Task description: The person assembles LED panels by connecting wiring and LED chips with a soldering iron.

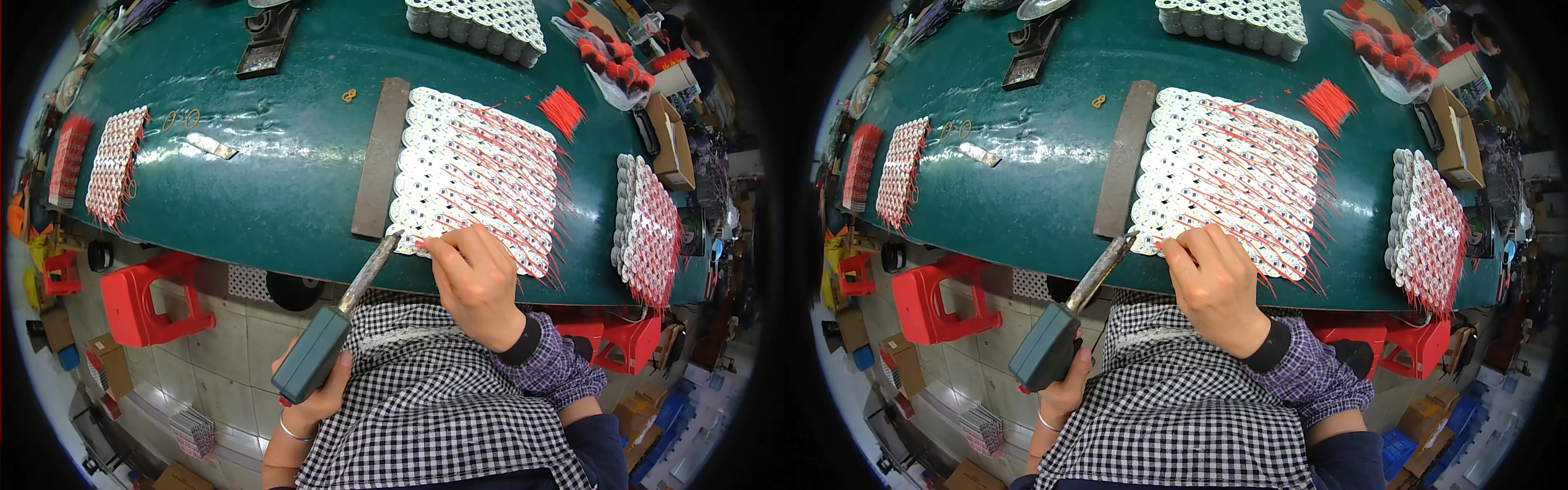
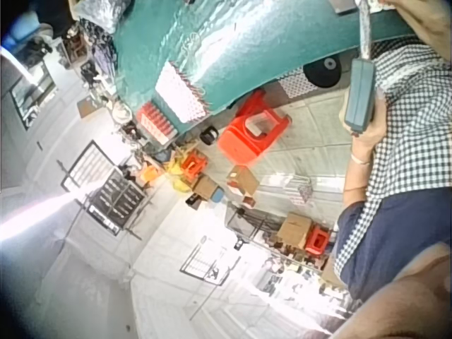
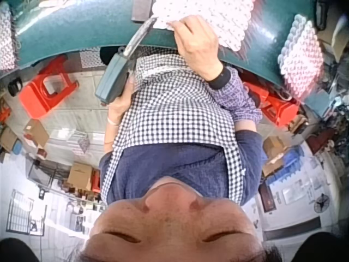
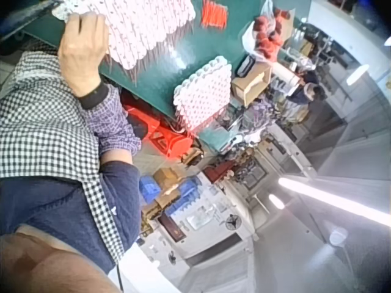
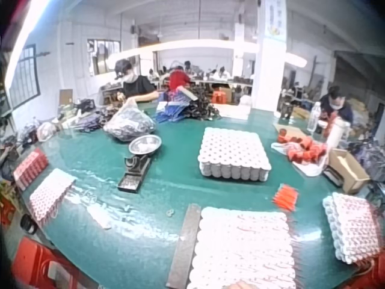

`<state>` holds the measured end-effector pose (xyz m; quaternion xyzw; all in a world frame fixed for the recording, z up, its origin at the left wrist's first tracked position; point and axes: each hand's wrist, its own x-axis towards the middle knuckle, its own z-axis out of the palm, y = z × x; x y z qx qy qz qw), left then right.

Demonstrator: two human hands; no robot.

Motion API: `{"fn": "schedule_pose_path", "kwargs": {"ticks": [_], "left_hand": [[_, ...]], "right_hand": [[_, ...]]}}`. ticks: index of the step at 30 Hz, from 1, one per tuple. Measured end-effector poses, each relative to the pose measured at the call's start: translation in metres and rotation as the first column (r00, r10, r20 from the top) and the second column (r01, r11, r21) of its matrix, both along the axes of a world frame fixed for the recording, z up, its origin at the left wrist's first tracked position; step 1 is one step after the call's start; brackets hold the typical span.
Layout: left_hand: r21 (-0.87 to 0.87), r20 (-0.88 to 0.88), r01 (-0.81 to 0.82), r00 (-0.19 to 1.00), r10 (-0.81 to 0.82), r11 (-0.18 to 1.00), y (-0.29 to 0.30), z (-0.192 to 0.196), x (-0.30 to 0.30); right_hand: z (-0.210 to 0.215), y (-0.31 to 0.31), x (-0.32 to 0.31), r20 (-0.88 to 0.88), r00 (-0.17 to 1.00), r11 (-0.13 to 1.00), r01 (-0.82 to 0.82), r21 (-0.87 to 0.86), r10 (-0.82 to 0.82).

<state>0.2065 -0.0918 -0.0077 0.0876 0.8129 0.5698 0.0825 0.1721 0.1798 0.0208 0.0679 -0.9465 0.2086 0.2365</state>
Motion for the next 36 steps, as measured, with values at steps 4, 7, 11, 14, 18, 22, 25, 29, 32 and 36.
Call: {"fn": "schedule_pose_path", "kwargs": {"ticks": [4, 7, 11, 14, 18, 22, 25, 29, 32, 36], "left_hand": [[0.009, 0.065, -0.048, 0.997, 0.047, 0.999, -0.003, 0.000, 0.003], [-0.024, -0.020, -0.017, 1.000, 0.017, 1.000, -0.002, 0.001, 0.002], [-0.024, -0.031, -0.013, 0.999, 0.012, 1.000, -0.001, 0.003, 0.000], [0.009, 0.011, -0.054, 0.998, 0.054, 0.998, -0.001, 0.002, 0.002], [0.006, -0.003, -0.039, 0.999, 0.039, 0.999, 0.000, 0.002, 0.001], [-0.001, -0.074, -0.015, 0.997, 0.015, 1.000, 0.001, 0.002, -0.002], [0.000, -0.066, -0.011, 0.998, 0.011, 1.000, 0.001, 0.002, -0.002], [-0.010, -0.047, -0.005, 0.999, 0.004, 1.000, 0.000, 0.002, 0.000], [0.020, -0.017, -0.038, 0.999, 0.039, 0.999, 0.002, 0.004, 0.000], [0.010, -0.070, -0.021, 0.997, 0.022, 1.000, 0.001, 0.005, -0.002]], "right_hand": [[0.006, -0.002, 0.000, -0.052, 0.998, 0.999, -0.034, -0.025, 0.032], [0.000, -0.001, -0.002, -0.049, 0.997, 0.998, -0.063, -0.016, 0.062], [-0.006, -0.002, -0.001, -0.030, 0.998, 0.998, -0.058, -0.027, 0.057], [-0.008, -0.003, -0.002, -0.024, 0.998, 0.997, -0.065, -0.039, 0.064], [-0.007, -0.005, -0.002, -0.022, 0.998, 0.998, -0.051, -0.041, 0.050], [-0.005, -0.006, -0.002, -0.009, 1.000, 0.999, -0.025, -0.047, 0.025], [-0.006, -0.005, -0.002, -0.016, 1.000, 0.999, -0.024, -0.029, 0.023], [-0.004, -0.005, -0.002, -0.015, 1.000, 0.999, -0.025, -0.024, 0.024], [-0.003, -0.003, -0.002, -0.021, 0.999, 0.999, -0.041, -0.019, 0.041], [-0.003, -0.001, -0.002, 0.000, 0.998, 0.997, -0.069, -0.021, 0.069]]}}
